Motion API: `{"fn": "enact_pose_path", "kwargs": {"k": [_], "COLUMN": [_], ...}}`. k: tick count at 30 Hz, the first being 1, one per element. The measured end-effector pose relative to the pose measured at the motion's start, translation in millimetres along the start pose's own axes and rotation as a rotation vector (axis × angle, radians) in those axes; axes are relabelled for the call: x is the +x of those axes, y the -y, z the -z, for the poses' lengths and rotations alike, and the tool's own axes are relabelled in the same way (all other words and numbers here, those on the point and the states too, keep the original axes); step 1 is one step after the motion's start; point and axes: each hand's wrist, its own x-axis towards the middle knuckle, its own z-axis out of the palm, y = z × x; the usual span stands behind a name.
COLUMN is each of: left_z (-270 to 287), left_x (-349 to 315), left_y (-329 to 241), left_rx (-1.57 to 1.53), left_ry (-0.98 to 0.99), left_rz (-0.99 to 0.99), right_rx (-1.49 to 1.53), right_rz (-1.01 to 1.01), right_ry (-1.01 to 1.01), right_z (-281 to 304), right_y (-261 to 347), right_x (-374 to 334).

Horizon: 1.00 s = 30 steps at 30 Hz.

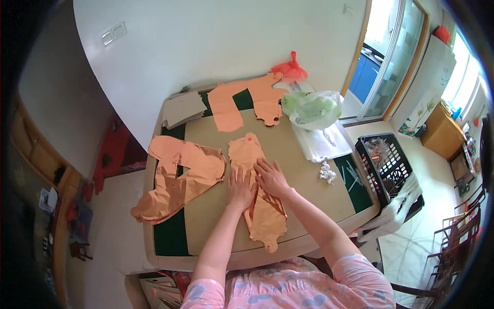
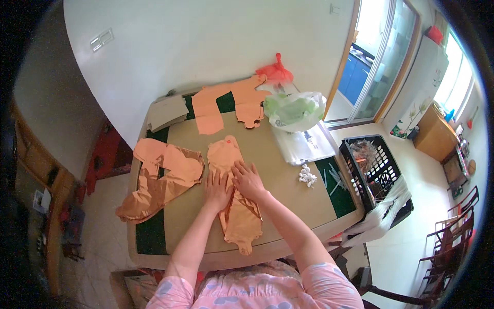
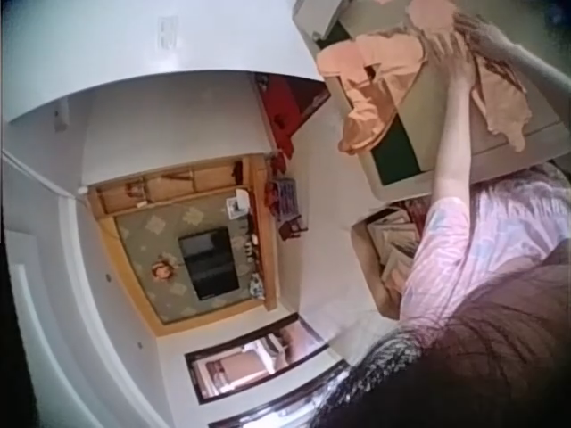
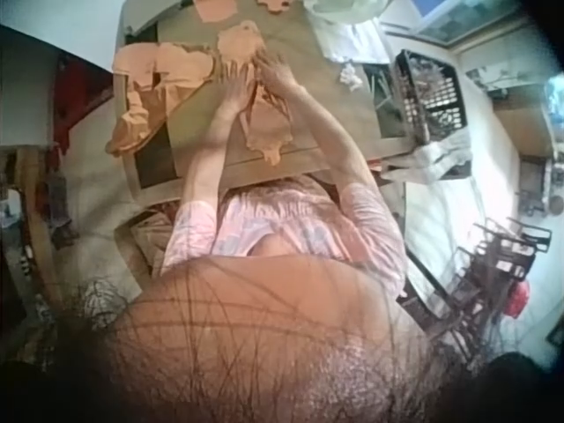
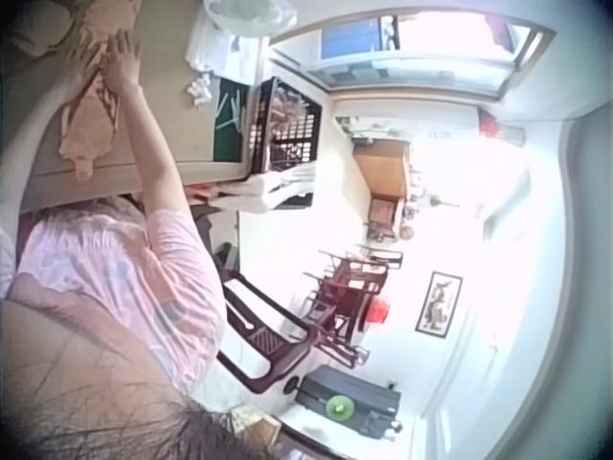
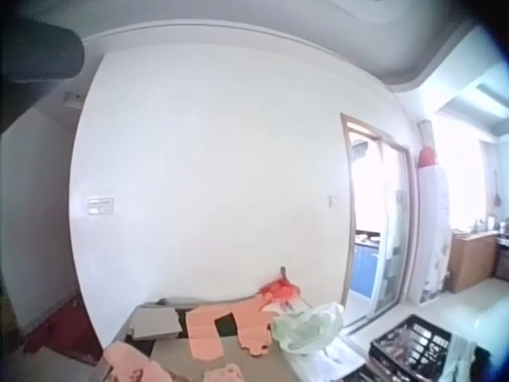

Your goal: Folding a foil balloon and placing it into a plastic sleeve with a cardboard insert.

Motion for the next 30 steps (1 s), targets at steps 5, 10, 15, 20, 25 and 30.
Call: {"fn": "enact_pose_path", "kwargs": {"k": [5,10,15,20,25,30], "left_z": [-15,-24,-1,25,44,51], "left_x": [9,10,-15,-67,-108,-123], "left_y": [21,35,16,4,-3,3], "left_rx": [-0.443,-0.107,-0.014,-0.001,-0.044,-0.036], "left_ry": [-0.09,-0.158,-0.017,0.139,0.23,0.251], "left_rz": [0.084,0.009,-0.043,-0.115,-0.158,-0.149], "right_rx": [0.037,0.063,0.056,0.033,0.037,0.035], "right_rz": [-0.033,-0.039,-0.025,-0.012,-0.025,-0.018], "right_ry": [0.018,0.015,-0.078,-0.07,-0.064,-0.072], "right_z": [-6,-7,-6,-10,-12,-15], "right_y": [1,4,-1,-3,-5,-3], "right_x": [-5,-3,-4,-1,-2,-2]}}
